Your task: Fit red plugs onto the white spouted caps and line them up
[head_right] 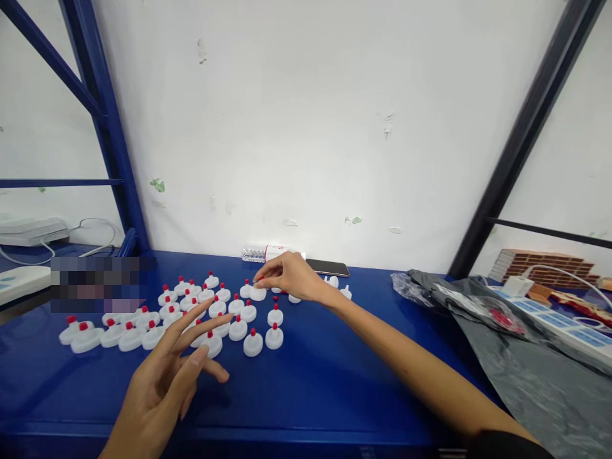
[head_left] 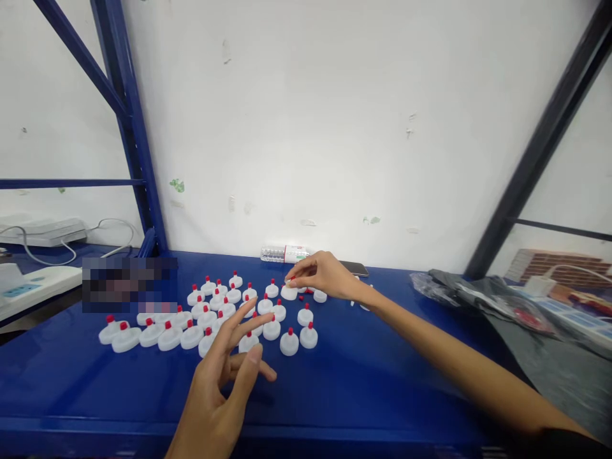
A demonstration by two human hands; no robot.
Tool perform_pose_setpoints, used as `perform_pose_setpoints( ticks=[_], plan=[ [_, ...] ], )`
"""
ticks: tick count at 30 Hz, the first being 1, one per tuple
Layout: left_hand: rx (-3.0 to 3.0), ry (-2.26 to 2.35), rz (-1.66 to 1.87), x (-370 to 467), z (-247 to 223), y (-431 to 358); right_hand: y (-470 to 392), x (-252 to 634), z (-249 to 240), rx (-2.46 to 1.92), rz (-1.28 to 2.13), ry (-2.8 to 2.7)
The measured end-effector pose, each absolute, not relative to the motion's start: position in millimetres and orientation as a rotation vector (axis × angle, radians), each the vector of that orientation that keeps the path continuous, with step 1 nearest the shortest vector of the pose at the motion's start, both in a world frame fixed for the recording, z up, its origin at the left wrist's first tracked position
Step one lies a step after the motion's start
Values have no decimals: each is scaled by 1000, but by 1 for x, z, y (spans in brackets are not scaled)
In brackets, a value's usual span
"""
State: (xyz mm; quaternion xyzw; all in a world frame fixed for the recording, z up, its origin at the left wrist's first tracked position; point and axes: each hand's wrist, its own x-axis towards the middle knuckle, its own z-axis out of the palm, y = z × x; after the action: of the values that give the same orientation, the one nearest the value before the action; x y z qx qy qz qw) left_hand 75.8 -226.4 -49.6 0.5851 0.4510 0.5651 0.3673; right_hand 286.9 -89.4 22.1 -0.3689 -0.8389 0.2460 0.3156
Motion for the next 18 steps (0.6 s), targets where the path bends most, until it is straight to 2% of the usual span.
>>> perform_pose_setpoints(
  ticks=[4,8,12,16,18],
  plan=[
    [1517,1130,1443,75,-50,-226,-71,290,-7,-1121,503,-2262],
    [1518,1132,1418,75,-51,-226,-68,289,-17,-1144,522,-2302],
    [1510,1126,1393,74,-51,-227,-72,297,4,-1242,453,-2333],
    [1534,1128,1381,74,-51,-227,-74,312,30,-1599,74,-2324],
    [1535,1129,1378,74,-51,-227,-73,319,35,-1713,-6,-2304]
  ],
)
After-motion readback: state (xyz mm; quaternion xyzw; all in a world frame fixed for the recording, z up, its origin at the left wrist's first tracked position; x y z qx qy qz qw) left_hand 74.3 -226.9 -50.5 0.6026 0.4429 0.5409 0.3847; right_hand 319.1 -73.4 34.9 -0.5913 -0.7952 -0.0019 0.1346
